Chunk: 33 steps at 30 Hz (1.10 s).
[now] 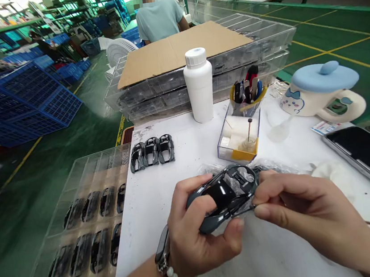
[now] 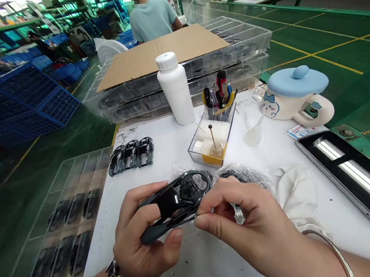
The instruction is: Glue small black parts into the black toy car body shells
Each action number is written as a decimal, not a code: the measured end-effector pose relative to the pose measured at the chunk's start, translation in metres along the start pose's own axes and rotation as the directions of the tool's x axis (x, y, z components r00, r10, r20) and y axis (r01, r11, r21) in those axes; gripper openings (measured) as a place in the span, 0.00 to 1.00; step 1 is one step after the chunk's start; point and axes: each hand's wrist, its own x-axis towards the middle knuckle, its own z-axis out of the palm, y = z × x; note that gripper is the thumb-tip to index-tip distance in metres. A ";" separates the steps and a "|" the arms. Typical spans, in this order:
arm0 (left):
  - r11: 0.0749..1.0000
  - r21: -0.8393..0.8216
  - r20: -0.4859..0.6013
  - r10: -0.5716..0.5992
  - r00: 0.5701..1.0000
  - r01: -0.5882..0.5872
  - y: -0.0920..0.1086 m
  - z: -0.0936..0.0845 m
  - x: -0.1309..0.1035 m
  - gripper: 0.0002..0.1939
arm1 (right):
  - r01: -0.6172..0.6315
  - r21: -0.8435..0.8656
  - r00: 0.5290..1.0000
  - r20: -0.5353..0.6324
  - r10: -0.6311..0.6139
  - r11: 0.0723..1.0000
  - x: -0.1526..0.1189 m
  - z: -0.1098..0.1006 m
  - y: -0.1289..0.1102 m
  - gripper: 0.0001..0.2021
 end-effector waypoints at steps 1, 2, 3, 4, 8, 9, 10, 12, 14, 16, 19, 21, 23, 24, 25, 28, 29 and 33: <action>1.000 0.002 0.000 0.002 1.000 -0.002 0.000 0.000 0.000 0.09 | -0.002 -0.001 1.000 -0.002 0.002 1.000 0.000 0.000 0.000 0.06; 1.000 0.005 0.000 0.003 1.000 -0.003 0.000 0.000 0.000 0.09 | -0.005 -0.003 1.000 -0.003 0.005 1.000 0.000 0.000 0.000 0.06; 1.000 0.006 -0.002 0.004 1.000 -0.004 0.000 0.000 0.000 0.09 | -0.010 -0.005 1.000 -0.002 0.010 1.000 0.000 0.000 0.001 0.06; 1.000 0.007 -0.004 0.004 1.000 -0.004 0.001 0.000 0.000 0.09 | -0.014 -0.008 1.000 -0.003 0.014 1.000 -0.001 0.000 0.001 0.06; 1.000 0.016 -0.007 0.005 1.000 -0.005 0.002 0.000 0.000 0.08 | -0.022 -0.021 1.000 -0.009 0.022 1.000 -0.002 0.000 0.001 0.07; 1.000 0.019 -0.006 0.006 1.000 -0.006 0.002 -0.001 0.000 0.08 | -0.023 -0.024 1.000 -0.009 0.022 0.999 -0.002 0.000 0.001 0.07; 1.000 0.023 -0.006 0.006 1.000 -0.006 0.002 -0.001 0.000 0.07 | -0.021 -0.027 1.000 -0.011 0.021 0.999 -0.002 0.000 0.000 0.07; 1.000 0.027 -0.007 0.003 1.000 -0.003 0.001 -0.001 0.000 0.07 | -0.023 -0.034 1.000 -0.014 0.023 0.999 -0.002 0.000 0.000 0.07; 1.000 0.025 -0.003 -0.004 1.000 0.004 0.002 -0.001 0.000 0.08 | -0.031 -0.041 0.999 -0.020 0.030 0.999 -0.002 0.000 -0.001 0.08; 1.000 0.022 0.003 -0.012 1.000 0.012 0.002 -0.001 0.000 0.08 | -0.040 -0.053 0.999 -0.023 0.039 0.998 -0.002 0.001 -0.001 0.08; 0.999 0.016 0.014 -0.028 1.000 0.028 0.004 -0.002 0.000 0.06 | -0.047 -0.077 0.998 -0.040 0.044 0.996 -0.003 0.002 0.001 0.09; 0.999 0.008 0.014 -0.044 0.999 0.044 0.005 -0.002 0.000 0.06 | -0.044 -0.101 0.998 -0.053 0.039 0.994 -0.003 0.004 0.002 0.10; 0.998 -0.005 0.011 -0.065 0.998 0.065 0.006 -0.002 0.001 0.05 | -0.032 -0.129 0.998 -0.066 0.023 0.991 -0.003 0.005 0.002 0.11; 0.997 -0.011 0.009 -0.075 0.997 0.075 0.007 -0.002 0.001 0.05 | -0.024 -0.144 0.997 -0.076 0.013 0.989 -0.004 0.006 0.002 0.11; 0.997 -0.015 0.009 -0.082 0.997 0.082 0.008 -0.002 0.001 0.05 | -0.018 -0.161 0.996 -0.088 0.004 0.987 -0.004 0.007 0.002 0.11; 0.996 -0.022 0.009 -0.087 0.996 0.087 0.009 -0.002 0.002 0.05 | -0.006 -0.208 0.993 -0.117 -0.019 0.978 -0.004 0.008 0.003 0.12; 0.996 -0.023 0.006 -0.086 0.996 0.086 0.009 -0.002 0.002 0.04 | -0.003 -0.219 0.993 -0.119 -0.024 0.976 -0.004 0.008 0.003 0.12; 0.996 -0.028 -0.008 -0.085 0.996 0.084 0.010 -0.002 0.001 0.05 | 0.009 -0.227 0.992 -0.119 -0.037 0.974 -0.004 0.010 0.005 0.11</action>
